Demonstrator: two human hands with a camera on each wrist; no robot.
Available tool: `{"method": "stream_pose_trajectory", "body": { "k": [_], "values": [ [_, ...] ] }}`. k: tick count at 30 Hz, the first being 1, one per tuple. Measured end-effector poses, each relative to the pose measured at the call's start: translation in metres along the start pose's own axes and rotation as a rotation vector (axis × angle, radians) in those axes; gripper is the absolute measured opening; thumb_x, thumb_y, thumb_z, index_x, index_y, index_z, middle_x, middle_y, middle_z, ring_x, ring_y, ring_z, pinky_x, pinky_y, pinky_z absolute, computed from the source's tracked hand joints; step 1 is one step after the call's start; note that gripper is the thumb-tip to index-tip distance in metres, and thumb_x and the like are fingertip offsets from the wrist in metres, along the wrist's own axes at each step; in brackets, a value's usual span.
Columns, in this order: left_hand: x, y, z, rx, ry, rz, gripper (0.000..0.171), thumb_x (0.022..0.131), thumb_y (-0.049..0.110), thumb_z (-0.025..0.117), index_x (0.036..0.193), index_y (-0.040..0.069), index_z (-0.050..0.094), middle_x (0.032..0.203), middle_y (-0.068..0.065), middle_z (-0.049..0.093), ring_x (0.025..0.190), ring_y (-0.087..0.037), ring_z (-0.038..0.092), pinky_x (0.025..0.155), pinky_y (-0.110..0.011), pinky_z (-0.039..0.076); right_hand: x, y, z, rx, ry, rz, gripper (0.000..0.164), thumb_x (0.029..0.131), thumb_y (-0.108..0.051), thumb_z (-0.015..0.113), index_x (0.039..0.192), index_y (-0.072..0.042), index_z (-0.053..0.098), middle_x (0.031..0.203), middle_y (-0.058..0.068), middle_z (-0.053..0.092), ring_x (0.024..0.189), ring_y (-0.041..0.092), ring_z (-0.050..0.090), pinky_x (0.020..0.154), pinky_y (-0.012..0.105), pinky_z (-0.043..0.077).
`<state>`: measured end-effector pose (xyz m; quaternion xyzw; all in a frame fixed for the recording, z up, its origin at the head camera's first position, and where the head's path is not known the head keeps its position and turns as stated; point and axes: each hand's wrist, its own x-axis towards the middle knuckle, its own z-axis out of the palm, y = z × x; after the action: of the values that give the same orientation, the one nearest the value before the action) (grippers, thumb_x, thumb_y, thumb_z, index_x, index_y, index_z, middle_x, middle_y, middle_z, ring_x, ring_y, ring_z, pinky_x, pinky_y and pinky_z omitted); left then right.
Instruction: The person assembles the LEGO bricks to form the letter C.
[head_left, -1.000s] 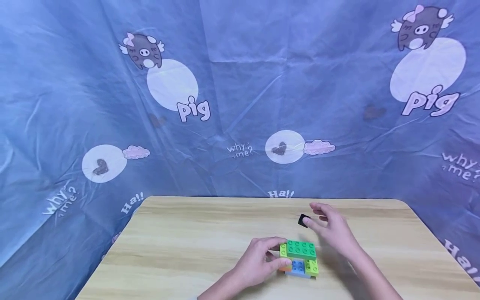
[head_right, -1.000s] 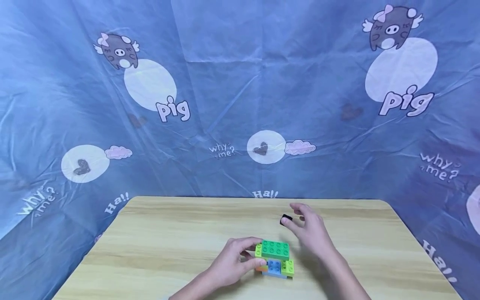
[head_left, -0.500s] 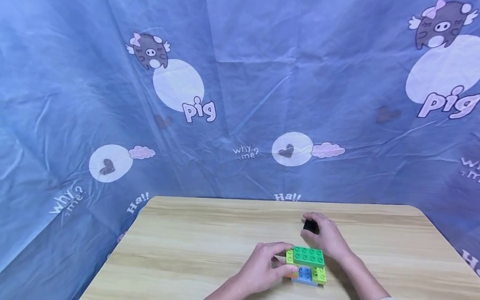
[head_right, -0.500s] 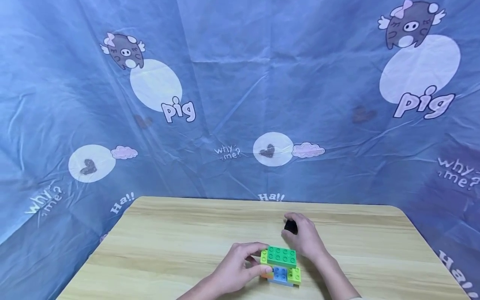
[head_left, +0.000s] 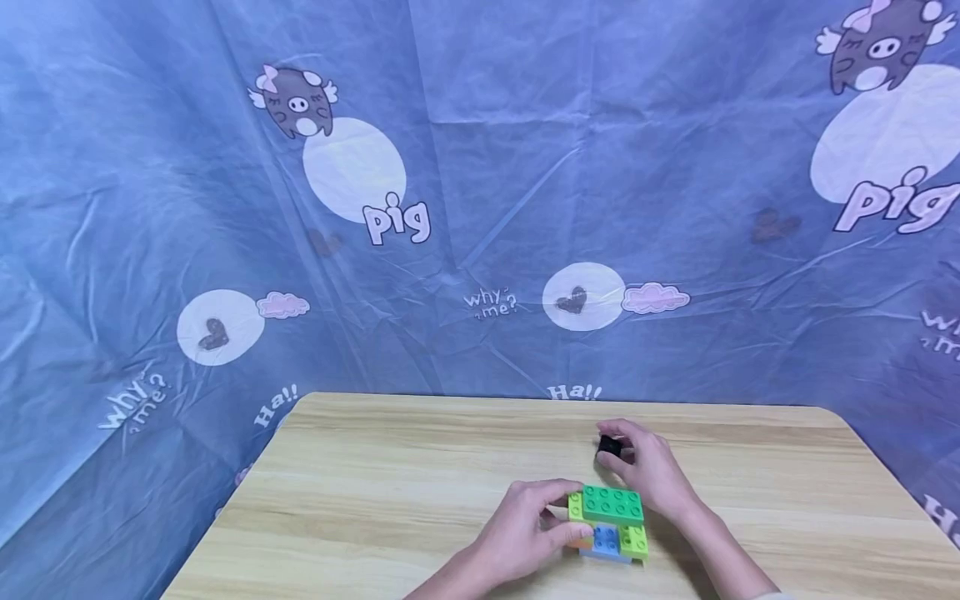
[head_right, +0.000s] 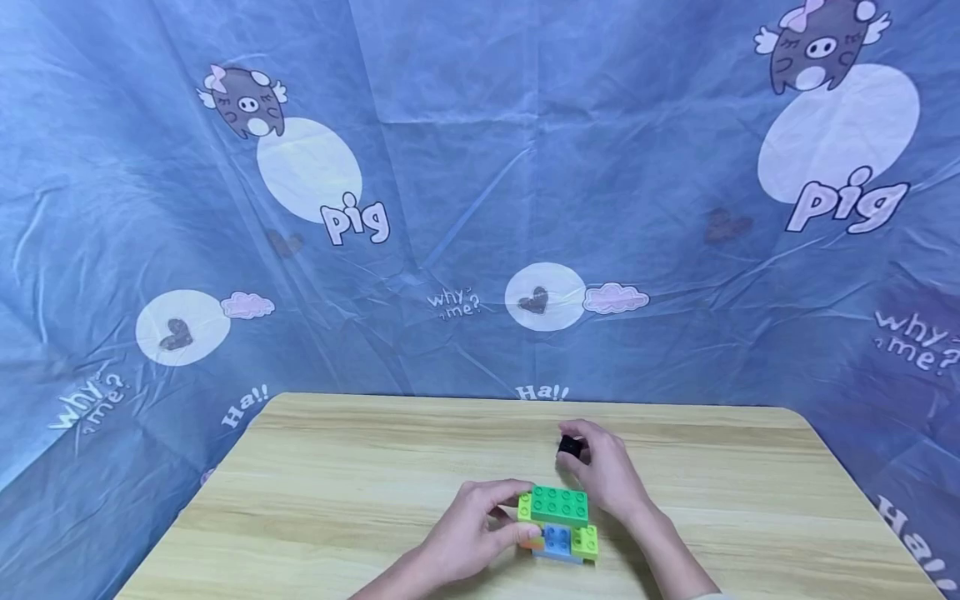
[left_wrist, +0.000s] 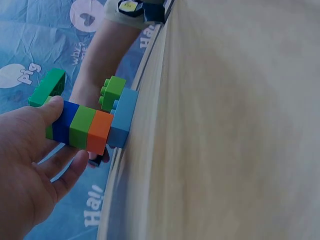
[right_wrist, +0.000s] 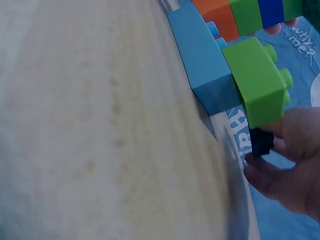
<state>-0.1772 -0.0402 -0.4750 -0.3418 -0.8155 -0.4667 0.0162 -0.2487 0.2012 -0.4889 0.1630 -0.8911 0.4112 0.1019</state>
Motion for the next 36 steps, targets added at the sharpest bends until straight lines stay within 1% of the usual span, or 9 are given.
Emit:
{"method": "stream_pose_trajectory", "body": {
  "k": [7,12,18,21,25,28,31,34,36],
  "values": [
    [0.002,-0.013,-0.019,0.012,0.055,-0.062,0.042,0.097,0.023,0.079,0.135,0.009,0.069,0.120,-0.001,0.076,0.101,0.000,0.070,0.077,-0.013,0.058,0.002,-0.012,0.002,0.082,0.010,-0.046,0.046,0.092,-0.003,0.081,0.135,-0.002,0.066,0.117,0.011,0.074,0.101,0.025,0.071,0.076,0.027,0.062],
    [0.003,-0.019,-0.025,0.028,0.089,-0.112,0.046,0.096,0.023,0.080,0.137,0.008,0.068,0.116,-0.003,0.077,0.096,-0.001,0.070,0.079,-0.014,0.058,-0.001,-0.016,0.002,0.127,0.045,-0.092,0.047,0.088,0.003,0.082,0.132,-0.003,0.067,0.113,0.010,0.076,0.095,0.017,0.071,0.074,0.026,0.062],
    [0.003,-0.021,-0.028,0.060,0.099,-0.097,0.045,0.095,0.026,0.081,0.136,0.012,0.068,0.115,0.002,0.077,0.098,-0.002,0.070,0.084,-0.019,0.059,-0.004,-0.021,-0.001,0.185,0.054,-0.117,0.055,0.085,0.008,0.082,0.136,-0.002,0.064,0.115,0.011,0.076,0.095,0.014,0.070,0.076,0.026,0.061],
    [0.003,-0.018,-0.028,0.058,0.105,-0.090,0.054,0.093,0.032,0.084,0.141,0.015,0.065,0.126,0.002,0.074,0.109,-0.006,0.069,0.091,-0.024,0.059,-0.008,-0.021,-0.004,0.216,0.037,-0.110,0.060,0.084,0.009,0.082,0.139,-0.001,0.061,0.115,0.012,0.077,0.092,0.014,0.070,0.076,0.026,0.060],
    [0.007,-0.010,-0.028,0.007,0.115,-0.081,0.063,0.094,0.038,0.082,0.149,0.018,0.058,0.141,-0.002,0.068,0.123,-0.011,0.065,0.100,-0.027,0.057,-0.014,-0.018,-0.010,0.215,0.001,-0.123,0.062,0.084,0.006,0.083,0.140,-0.003,0.060,0.115,0.008,0.078,0.092,0.011,0.070,0.073,0.026,0.060],
    [0.010,-0.007,-0.023,-0.024,0.133,-0.086,0.056,0.097,0.036,0.078,0.148,0.020,0.061,0.138,0.002,0.069,0.119,-0.008,0.066,0.100,-0.027,0.056,-0.019,-0.015,-0.015,0.204,-0.036,-0.158,0.059,0.085,0.002,0.084,0.140,-0.004,0.061,0.116,0.006,0.078,0.092,0.009,0.070,0.070,0.027,0.060],
    [0.010,-0.007,-0.021,-0.019,0.153,-0.104,0.048,0.097,0.034,0.076,0.143,0.022,0.067,0.131,0.007,0.072,0.110,-0.004,0.068,0.096,-0.026,0.057,-0.028,-0.013,-0.019,0.237,-0.095,-0.197,0.056,0.089,-0.004,0.083,0.140,-0.002,0.061,0.117,0.008,0.077,0.088,0.009,0.071,0.066,0.027,0.060],
    [0.009,-0.007,-0.023,0.008,0.165,-0.116,0.045,0.097,0.033,0.076,0.140,0.021,0.069,0.128,0.008,0.074,0.105,-0.003,0.068,0.093,-0.025,0.058,-0.037,-0.012,-0.022,0.263,-0.129,-0.240,0.055,0.090,-0.007,0.082,0.140,0.000,0.061,0.117,0.010,0.077,0.083,0.010,0.071,0.064,0.027,0.059],
    [0.009,-0.007,-0.026,0.026,0.172,-0.107,0.045,0.097,0.032,0.076,0.140,0.019,0.070,0.129,0.007,0.074,0.104,-0.004,0.068,0.092,-0.025,0.058,-0.041,-0.013,-0.022,0.266,-0.125,-0.273,0.053,0.090,-0.007,0.082,0.139,0.001,0.062,0.117,0.010,0.077,0.085,0.010,0.072,0.065,0.027,0.059]
  ]
}}
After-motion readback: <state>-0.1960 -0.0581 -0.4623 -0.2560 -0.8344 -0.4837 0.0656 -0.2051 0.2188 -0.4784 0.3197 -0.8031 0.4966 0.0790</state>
